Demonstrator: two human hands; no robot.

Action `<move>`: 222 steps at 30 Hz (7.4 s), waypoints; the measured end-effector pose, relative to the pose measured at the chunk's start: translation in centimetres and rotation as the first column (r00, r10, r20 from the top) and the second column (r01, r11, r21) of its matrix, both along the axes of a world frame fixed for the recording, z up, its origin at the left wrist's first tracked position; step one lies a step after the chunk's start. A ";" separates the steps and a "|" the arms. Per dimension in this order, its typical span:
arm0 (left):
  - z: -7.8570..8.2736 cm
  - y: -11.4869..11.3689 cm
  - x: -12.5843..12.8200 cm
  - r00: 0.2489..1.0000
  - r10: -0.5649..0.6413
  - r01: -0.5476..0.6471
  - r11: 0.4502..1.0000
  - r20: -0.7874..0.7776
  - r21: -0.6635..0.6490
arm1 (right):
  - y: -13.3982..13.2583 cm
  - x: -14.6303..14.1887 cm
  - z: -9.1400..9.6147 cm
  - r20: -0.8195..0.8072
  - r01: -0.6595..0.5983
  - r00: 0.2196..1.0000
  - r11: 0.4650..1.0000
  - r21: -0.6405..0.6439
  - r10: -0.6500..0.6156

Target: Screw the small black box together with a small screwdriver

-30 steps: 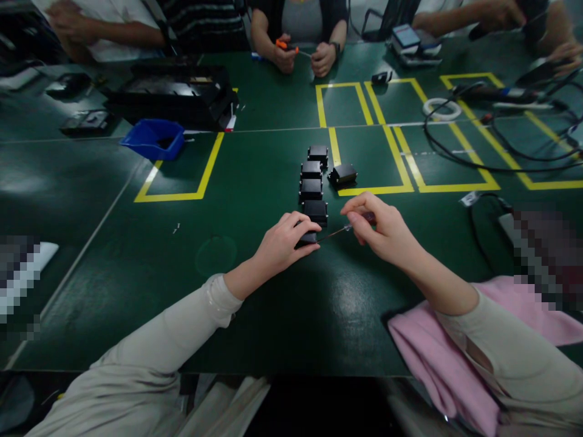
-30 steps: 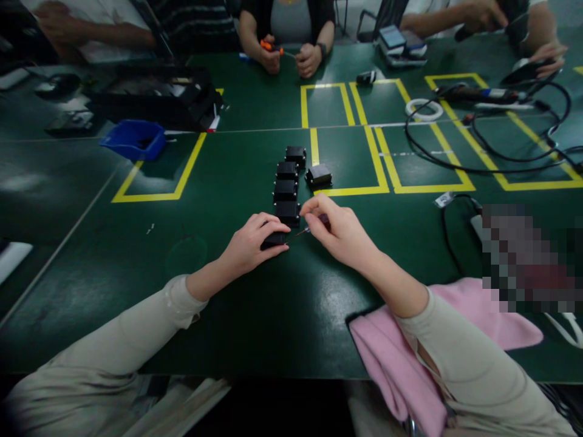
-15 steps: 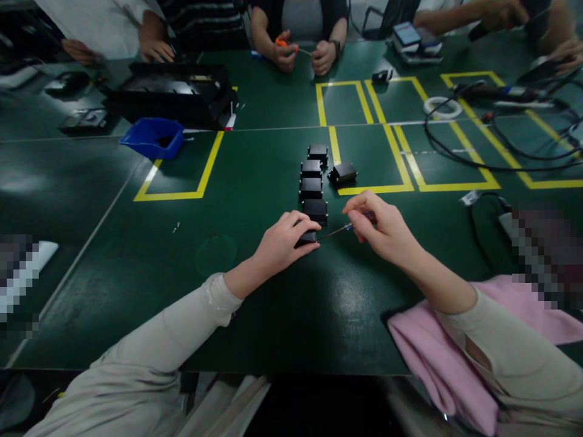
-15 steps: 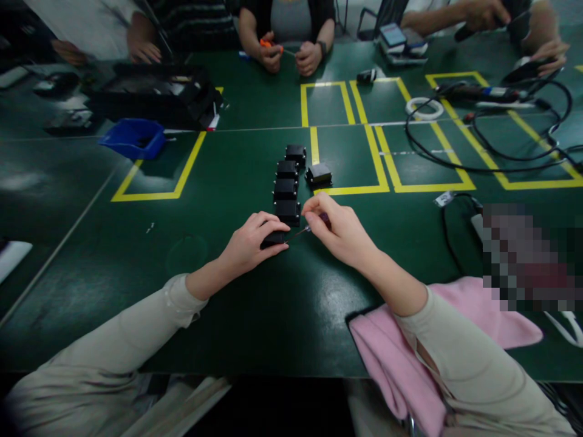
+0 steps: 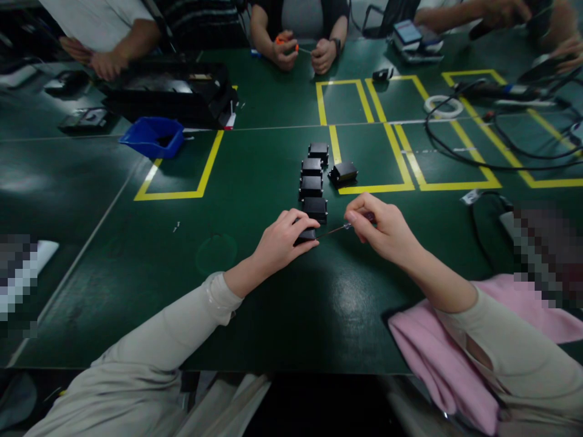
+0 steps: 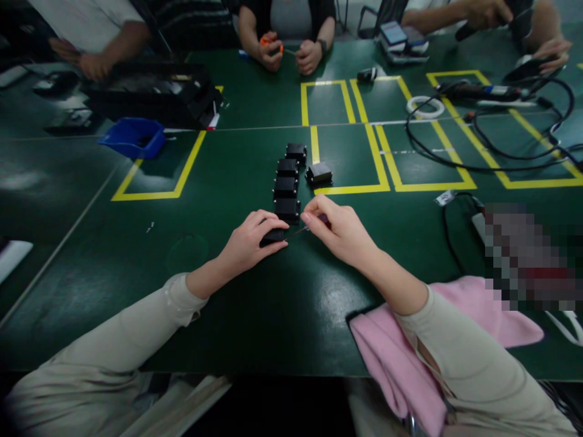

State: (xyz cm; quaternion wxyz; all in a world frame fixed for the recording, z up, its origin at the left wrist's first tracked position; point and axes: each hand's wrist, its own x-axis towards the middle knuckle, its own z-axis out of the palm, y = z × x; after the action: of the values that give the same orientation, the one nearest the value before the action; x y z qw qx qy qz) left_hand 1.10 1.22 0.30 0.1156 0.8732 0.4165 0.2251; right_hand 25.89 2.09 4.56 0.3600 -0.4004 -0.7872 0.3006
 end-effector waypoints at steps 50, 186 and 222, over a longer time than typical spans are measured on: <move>-0.2 0.2 -0.2 1.000 -0.023 0.023 1.000 0.002 -0.018 | 0.2 0.0 -0.3 -0.066 -0.006 0.998 0.998 -0.067 0.002; -0.3 0.3 -0.2 1.000 -0.015 0.015 1.000 0.003 -0.019 | 0.2 0.1 -0.5 -0.101 0.000 0.995 0.992 -0.129 -0.013; -0.4 0.3 -0.3 1.000 -0.014 0.014 1.000 -0.001 -0.027 | 0.3 0.1 -0.8 -0.135 -0.002 0.991 0.995 -0.096 -0.012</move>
State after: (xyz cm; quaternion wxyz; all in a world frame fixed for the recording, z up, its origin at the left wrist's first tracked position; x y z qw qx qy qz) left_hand 0.80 1.51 -0.06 0.1287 0.8746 0.4134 0.2180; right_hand 25.95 2.37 3.80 0.3935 -0.3979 -0.7447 0.3637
